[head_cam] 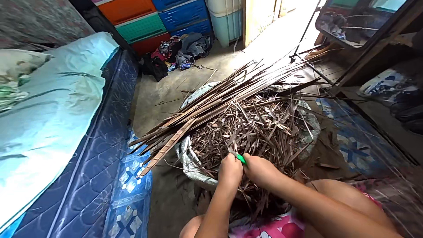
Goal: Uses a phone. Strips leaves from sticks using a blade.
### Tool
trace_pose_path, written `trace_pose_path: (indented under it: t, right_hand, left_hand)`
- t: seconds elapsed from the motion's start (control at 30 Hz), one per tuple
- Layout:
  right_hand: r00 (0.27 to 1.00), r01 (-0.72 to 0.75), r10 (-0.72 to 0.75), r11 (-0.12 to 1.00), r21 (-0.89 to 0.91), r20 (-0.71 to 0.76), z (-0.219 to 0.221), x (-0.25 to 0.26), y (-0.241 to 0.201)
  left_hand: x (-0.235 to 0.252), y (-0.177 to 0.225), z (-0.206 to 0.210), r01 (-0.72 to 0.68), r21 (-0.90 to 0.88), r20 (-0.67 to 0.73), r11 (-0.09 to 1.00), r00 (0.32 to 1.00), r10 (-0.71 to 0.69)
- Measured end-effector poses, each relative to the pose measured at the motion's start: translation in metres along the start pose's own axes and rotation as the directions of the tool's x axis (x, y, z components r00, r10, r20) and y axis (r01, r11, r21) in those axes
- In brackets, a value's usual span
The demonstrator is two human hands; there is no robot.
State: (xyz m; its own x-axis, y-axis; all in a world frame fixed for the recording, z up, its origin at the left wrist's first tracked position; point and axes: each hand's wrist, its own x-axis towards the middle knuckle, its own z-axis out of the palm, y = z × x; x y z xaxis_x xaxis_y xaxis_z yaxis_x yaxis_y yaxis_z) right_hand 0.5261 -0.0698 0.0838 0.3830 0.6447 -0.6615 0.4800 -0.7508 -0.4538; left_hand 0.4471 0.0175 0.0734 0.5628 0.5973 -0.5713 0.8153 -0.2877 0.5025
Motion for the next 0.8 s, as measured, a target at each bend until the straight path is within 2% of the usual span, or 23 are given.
trace_pose_path:
  t: [0.07, 0.17, 0.3, 0.37, 0.47, 0.53, 0.63, 0.73, 0.8]
  right_hand:
    - [1.000, -0.024, 0.025, 0.998, -0.061, 0.008, 0.006, -0.006, -0.009]
    - [0.991, -0.062, 0.047, 0.992, -0.112, -0.128, 0.000, 0.002, -0.004]
    - [0.935, -0.225, 0.205, 0.974, -0.039, -0.289, -0.013, 0.034, 0.007]
    - [0.938, -0.222, 0.212, 0.975, -0.006, -0.273, -0.022, 0.031, 0.008]
    - [0.991, -0.070, 0.071, 0.997, 0.012, -0.109, -0.014, 0.006, -0.001]
    - [1.000, -0.023, 0.023, 0.999, 0.022, -0.017, -0.001, -0.003, -0.005]
    - [0.992, -0.078, 0.074, 0.996, -0.038, -0.097, -0.002, 0.007, -0.004]
    - [0.964, -0.165, 0.152, 0.985, -0.044, -0.217, -0.013, 0.027, 0.002]
    - [0.954, -0.191, 0.177, 0.981, -0.036, -0.243, -0.014, 0.030, 0.003]
  left_hand:
    - [0.000, -0.001, -0.001, 0.000, 0.034, -0.026, 0.999, 1.000, 0.001]
    - [-0.005, 0.003, 0.001, -0.047, 0.099, -0.034, 0.994, 0.998, 0.050]
    - [-0.005, 0.006, 0.013, -0.100, 0.105, -0.010, 0.989, 0.995, 0.102]
    - [-0.004, 0.004, 0.013, -0.118, 0.068, -0.008, 0.991, 0.993, 0.119]
    - [0.001, -0.001, 0.001, -0.082, 0.001, -0.023, 0.997, 0.996, 0.082]
    - [0.002, -0.002, -0.005, -0.048, -0.059, -0.029, 0.997, 0.998, 0.047]
    - [-0.001, -0.002, 0.002, -0.072, -0.063, -0.026, 0.995, 0.997, 0.071]
    - [-0.004, 0.005, 0.006, -0.116, -0.046, 0.010, 0.992, 0.993, 0.117]
    - [-0.002, 0.006, 0.007, -0.126, -0.028, 0.013, 0.992, 0.992, 0.127]
